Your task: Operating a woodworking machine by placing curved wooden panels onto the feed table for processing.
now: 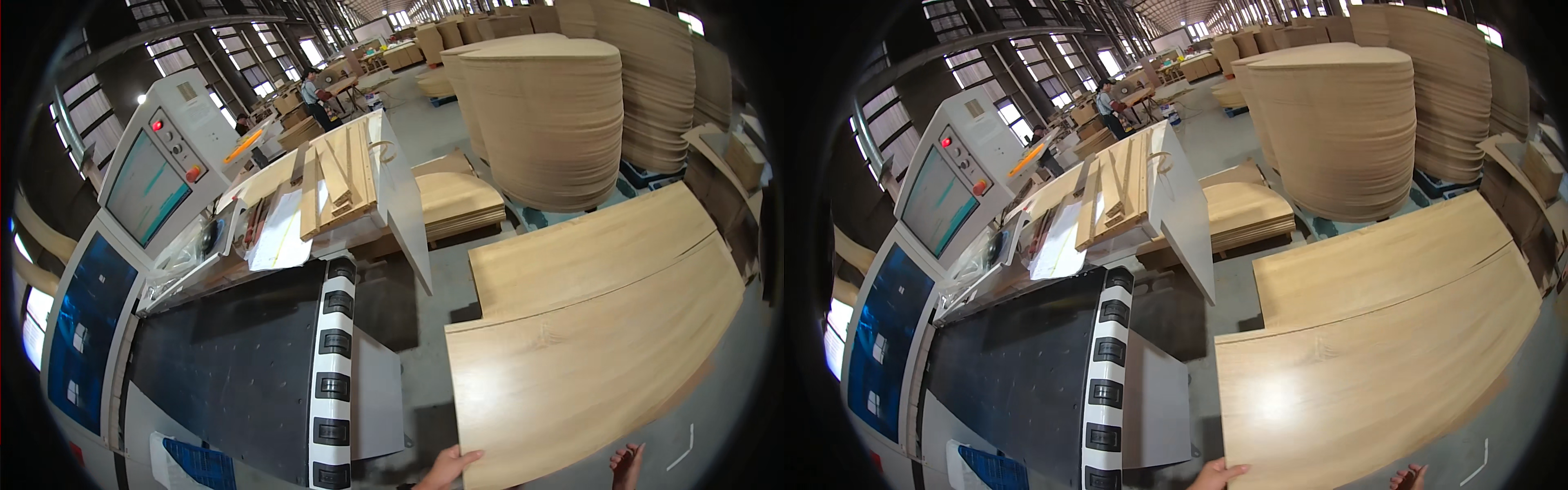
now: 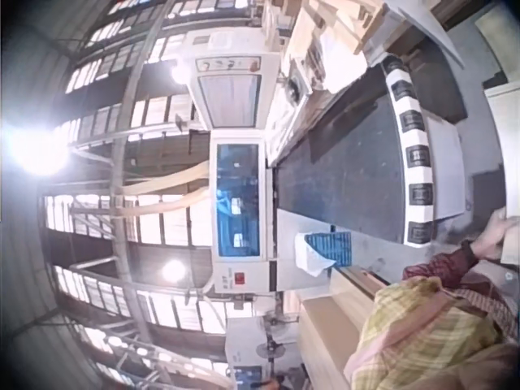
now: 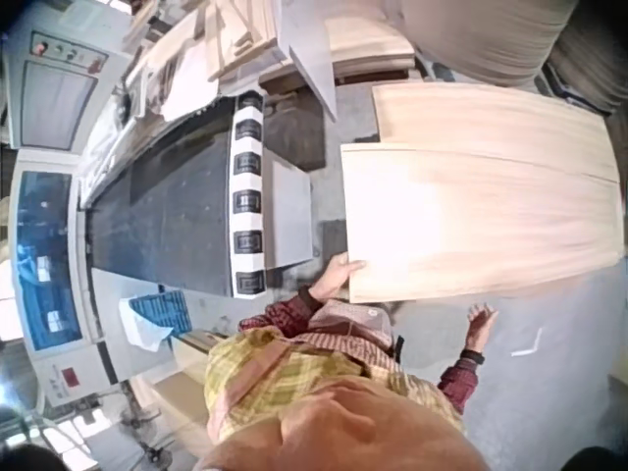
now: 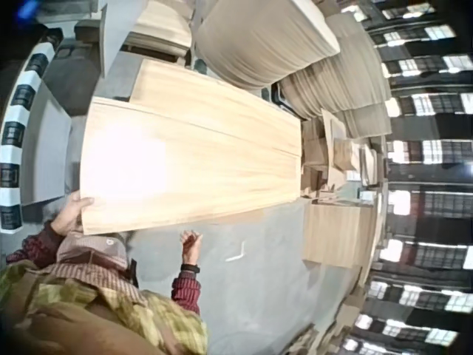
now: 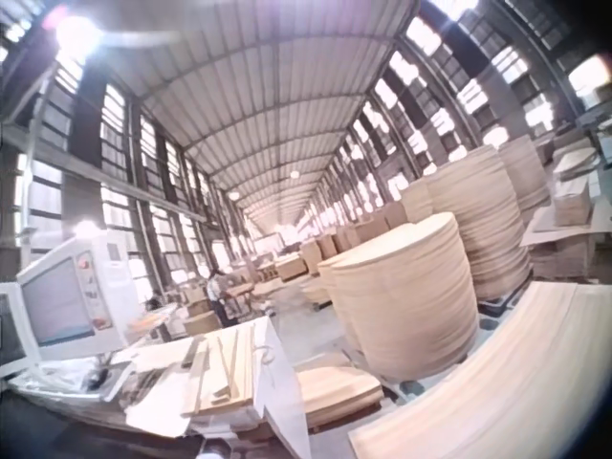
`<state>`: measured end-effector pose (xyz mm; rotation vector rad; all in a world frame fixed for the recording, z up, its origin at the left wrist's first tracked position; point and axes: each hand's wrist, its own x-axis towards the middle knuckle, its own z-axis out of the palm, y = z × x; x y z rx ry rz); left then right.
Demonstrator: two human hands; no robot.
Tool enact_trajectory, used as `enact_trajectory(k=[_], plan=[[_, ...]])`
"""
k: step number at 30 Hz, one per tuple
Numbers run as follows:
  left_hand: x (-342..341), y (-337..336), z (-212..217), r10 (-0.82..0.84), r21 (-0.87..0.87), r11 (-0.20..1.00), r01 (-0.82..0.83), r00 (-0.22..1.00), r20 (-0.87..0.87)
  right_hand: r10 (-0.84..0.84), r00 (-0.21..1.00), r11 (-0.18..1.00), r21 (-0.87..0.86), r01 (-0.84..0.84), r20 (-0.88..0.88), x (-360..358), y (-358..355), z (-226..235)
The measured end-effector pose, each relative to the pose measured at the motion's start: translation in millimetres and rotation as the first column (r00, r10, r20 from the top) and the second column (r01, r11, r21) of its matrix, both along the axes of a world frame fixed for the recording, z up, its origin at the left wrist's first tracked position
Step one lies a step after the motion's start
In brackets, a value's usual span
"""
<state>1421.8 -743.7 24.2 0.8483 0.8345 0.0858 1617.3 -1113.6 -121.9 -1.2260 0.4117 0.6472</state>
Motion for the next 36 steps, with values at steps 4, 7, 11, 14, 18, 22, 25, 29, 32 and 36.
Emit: enact_trajectory(k=[4,7,11,14,18,22,25,29,32,36], plan=[[-41,27,23,0.088,0.116,0.988,-0.099,0.991,0.096,0.045,0.997,0.994,-0.101,-0.038,0.068,10,15,29],[-75,37,57,0.134,0.193,0.969,-0.154,0.985,0.111,0.039,0.994,0.975,0.212,-0.059,0.098,-2,38,41],[-128,48,107,0.195,0.304,0.925,-0.230,0.971,0.141,0.021,0.996,0.996,0.089,-0.029,0.090,-42,99,76],[-177,61,128,0.300,0.384,0.870,-0.310,0.950,0.089,0.102,0.991,0.972,0.203,-0.117,0.085,-89,118,85],[-261,87,140,0.377,0.471,0.801,-0.370,0.922,0.085,0.296,0.952,0.937,0.172,-0.305,0.075,-161,150,116],[-342,96,182,0.503,0.532,0.701,-0.475,0.858,0.103,0.276,0.961,0.945,0.176,-0.275,0.022,-250,194,152],[-423,121,177,0.485,0.503,0.725,-0.471,0.867,0.114,0.308,0.951,0.928,0.215,-0.305,0.018,-316,222,156],[-510,153,187,0.549,0.491,0.664,-0.564,0.813,0.192,0.365,0.931,0.893,0.284,-0.349,-0.001,-385,261,165],[-543,157,217,0.527,0.841,0.341,-0.421,0.826,0.200,0.391,0.920,0.887,0.258,-0.383,0.020,-431,288,187],[-612,203,221,0.566,0.593,0.622,-0.511,0.817,0.111,0.489,0.871,0.841,0.292,-0.455,-0.050,-471,318,204]])
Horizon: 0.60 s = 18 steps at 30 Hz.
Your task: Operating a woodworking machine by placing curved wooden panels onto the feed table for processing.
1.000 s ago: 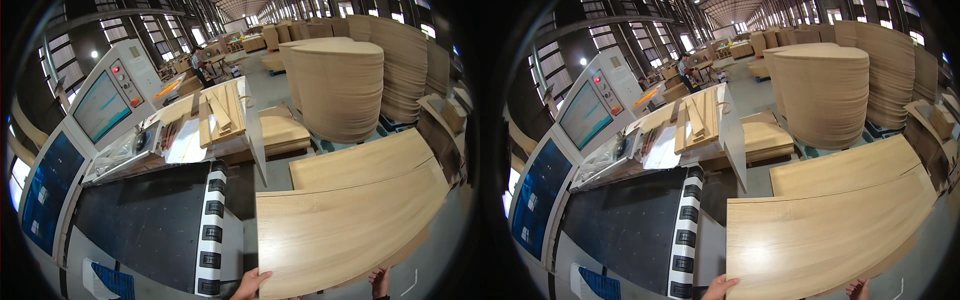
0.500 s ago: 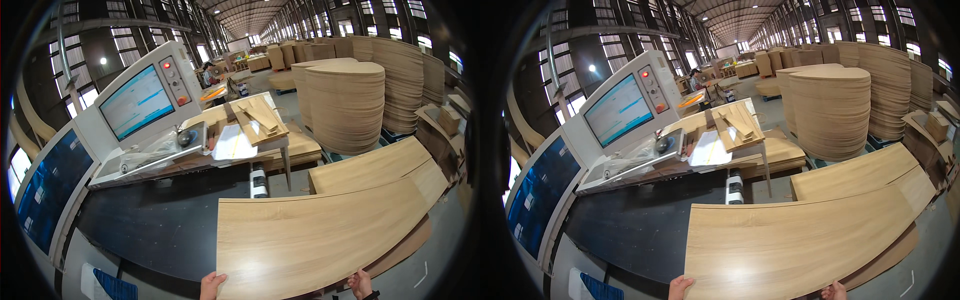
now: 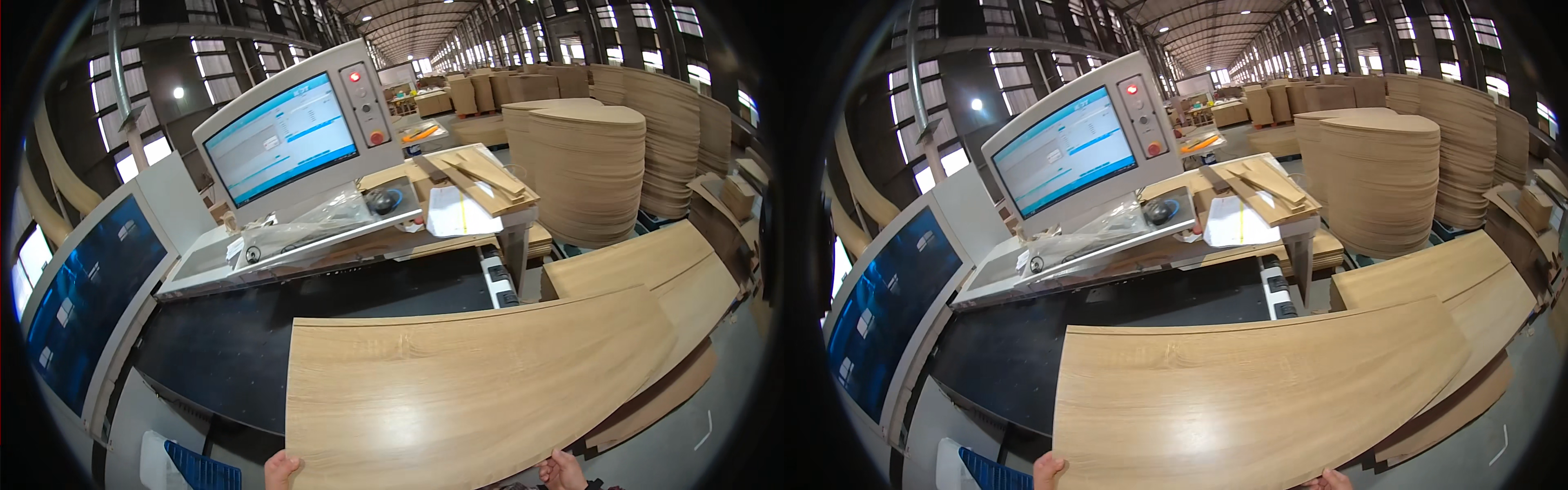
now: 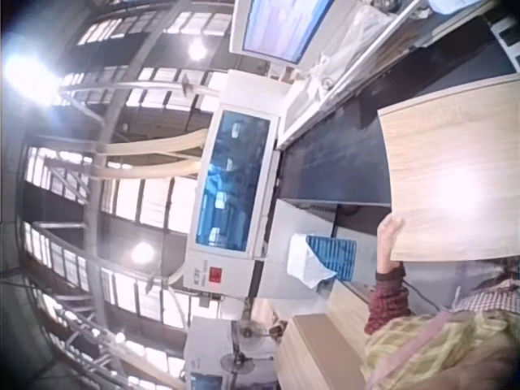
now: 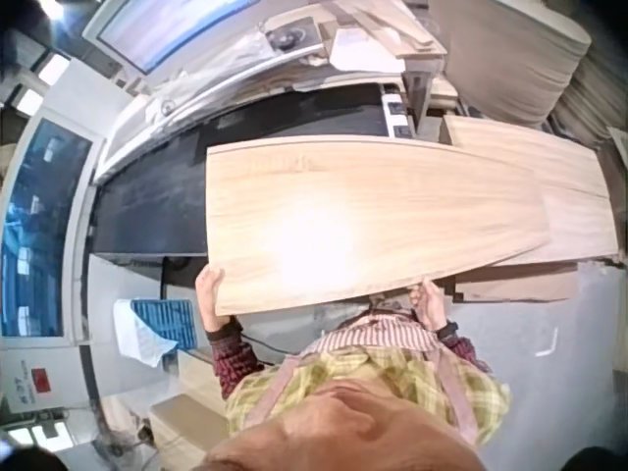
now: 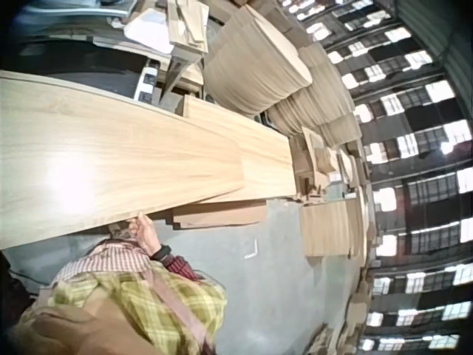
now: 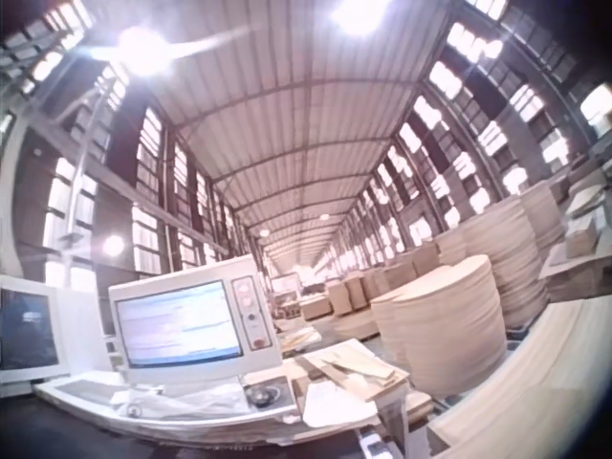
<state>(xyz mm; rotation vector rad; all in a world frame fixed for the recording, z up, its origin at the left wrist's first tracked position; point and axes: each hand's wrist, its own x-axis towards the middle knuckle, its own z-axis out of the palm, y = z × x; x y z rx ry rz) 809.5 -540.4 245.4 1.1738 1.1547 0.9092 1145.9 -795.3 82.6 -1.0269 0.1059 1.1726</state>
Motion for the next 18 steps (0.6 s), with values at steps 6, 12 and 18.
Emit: enact_trajectory(k=[6,12,18], plan=[[-32,21,6,0.017,0.054,0.998,-0.018,1.000,0.006,0.104,0.993,0.993,-0.055,-0.107,-0.059,-21,17,5],[-66,53,-1,0.078,-0.032,0.997,-0.075,0.991,0.108,0.058,0.998,0.989,-0.140,-0.052,0.037,-52,47,12],[-132,100,-40,0.045,-0.082,0.996,-0.036,0.993,0.110,0.216,0.953,0.966,-0.192,-0.175,0.215,-97,80,25]])
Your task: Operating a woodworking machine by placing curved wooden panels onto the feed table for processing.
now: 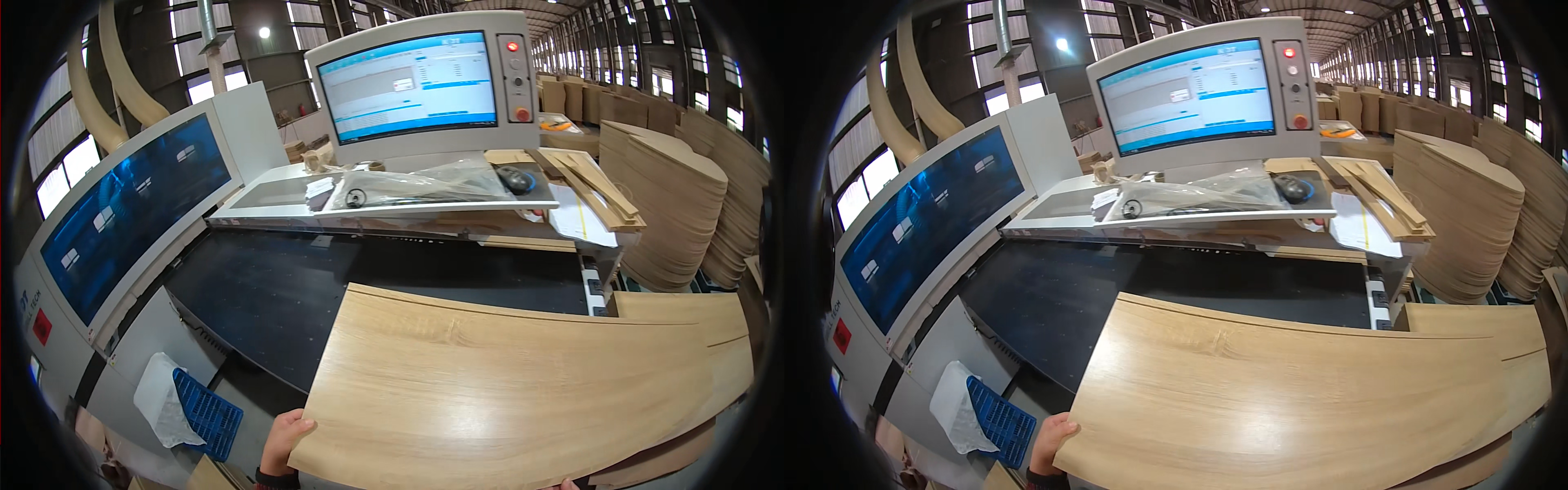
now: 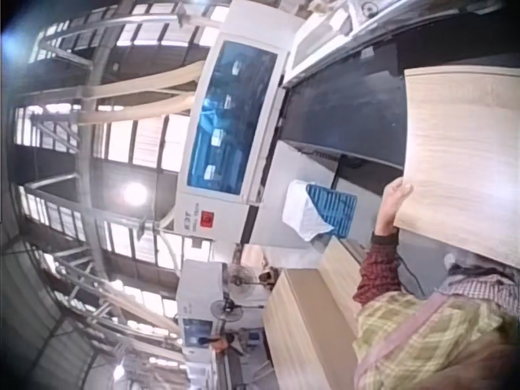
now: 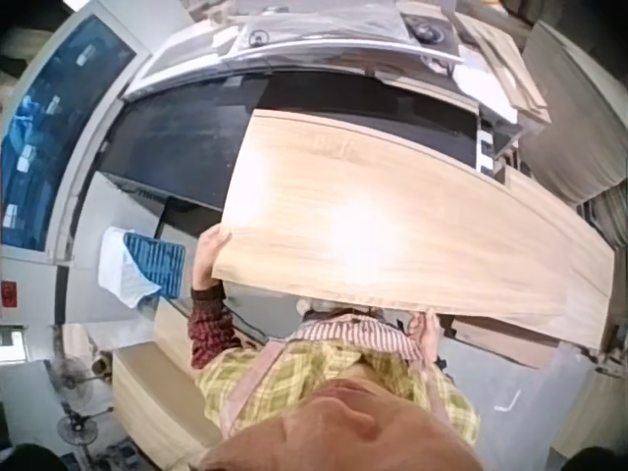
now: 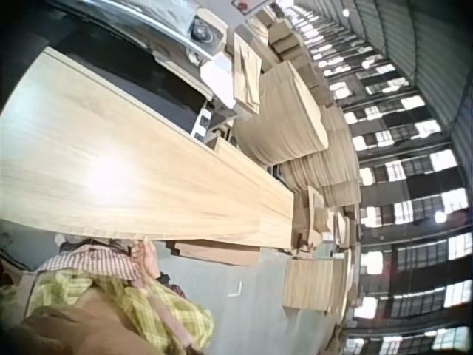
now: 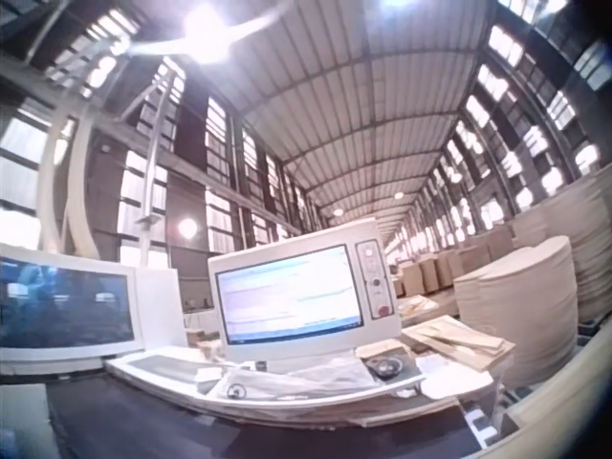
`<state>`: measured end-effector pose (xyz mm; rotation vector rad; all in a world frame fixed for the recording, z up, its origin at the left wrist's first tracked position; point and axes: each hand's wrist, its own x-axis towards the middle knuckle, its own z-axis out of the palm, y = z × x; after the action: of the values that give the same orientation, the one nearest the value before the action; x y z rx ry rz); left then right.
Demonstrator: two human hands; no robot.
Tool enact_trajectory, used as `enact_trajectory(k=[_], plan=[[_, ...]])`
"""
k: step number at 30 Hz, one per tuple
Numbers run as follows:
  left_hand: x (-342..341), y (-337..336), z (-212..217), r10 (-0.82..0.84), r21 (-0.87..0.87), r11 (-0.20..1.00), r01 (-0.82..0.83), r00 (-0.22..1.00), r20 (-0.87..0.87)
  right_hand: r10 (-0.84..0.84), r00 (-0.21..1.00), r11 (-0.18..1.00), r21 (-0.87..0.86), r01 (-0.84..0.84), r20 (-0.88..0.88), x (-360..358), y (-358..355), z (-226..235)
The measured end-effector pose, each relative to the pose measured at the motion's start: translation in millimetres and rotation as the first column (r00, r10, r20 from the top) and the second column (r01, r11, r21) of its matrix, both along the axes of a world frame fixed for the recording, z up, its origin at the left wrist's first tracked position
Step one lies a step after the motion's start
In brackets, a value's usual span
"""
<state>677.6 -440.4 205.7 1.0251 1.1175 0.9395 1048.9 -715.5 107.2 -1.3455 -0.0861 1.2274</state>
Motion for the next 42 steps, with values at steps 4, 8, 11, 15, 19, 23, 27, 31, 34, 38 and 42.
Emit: enact_trajectory(k=[4,8,11,15,19,23,27,31,34,38,42], plan=[[-62,40,-31,-0.050,-0.032,0.998,0.050,0.999,-0.004,-0.107,0.993,0.993,0.058,0.104,0.056,-55,33,-6],[-143,87,-86,-0.050,-0.093,0.995,0.046,0.998,-0.041,0.038,0.999,0.993,0.112,-0.040,0.015,-121,80,-7],[-215,128,-141,0.043,-0.035,0.997,-0.064,0.903,-0.428,0.169,0.980,0.985,0.062,-0.164,-0.104,-176,132,-23],[-269,152,-155,0.397,0.353,0.908,-0.226,0.737,-0.547,0.472,0.872,0.864,0.131,-0.487,0.130,-233,188,-6],[-266,139,-155,0.580,0.724,0.617,0.310,0.442,-0.684,0.028,0.057,0.840,0.008,-0.542,0.998,-256,224,11],[-276,163,-141,0.484,0.586,0.701,0.407,0.331,-0.810,0.191,-0.379,0.770,-0.378,-0.514,0.905,-293,274,-2],[-324,225,-148,0.485,0.620,0.713,0.326,0.410,-0.773,0.195,-0.467,0.753,-0.437,-0.493,0.863,-345,330,2],[-365,283,-138,0.482,0.610,0.742,0.279,0.411,-0.774,0.110,-0.429,0.739,-0.363,-0.568,0.896,-390,387,-2],[-397,327,-139,0.439,0.563,0.794,0.227,0.426,-0.791,0.067,-0.389,0.719,-0.315,-0.620,0.919,-426,439,0],[-425,363,-143,0.403,0.537,0.821,0.192,0.472,-0.784,-0.020,-0.229,0.596,-0.173,-0.785,0.973,-469,509,-4],[-461,387,-136,0.429,0.565,0.803,0.189,0.475,-0.768,0.061,-0.141,0.543,-0.152,-0.826,0.988,-499,552,8]])
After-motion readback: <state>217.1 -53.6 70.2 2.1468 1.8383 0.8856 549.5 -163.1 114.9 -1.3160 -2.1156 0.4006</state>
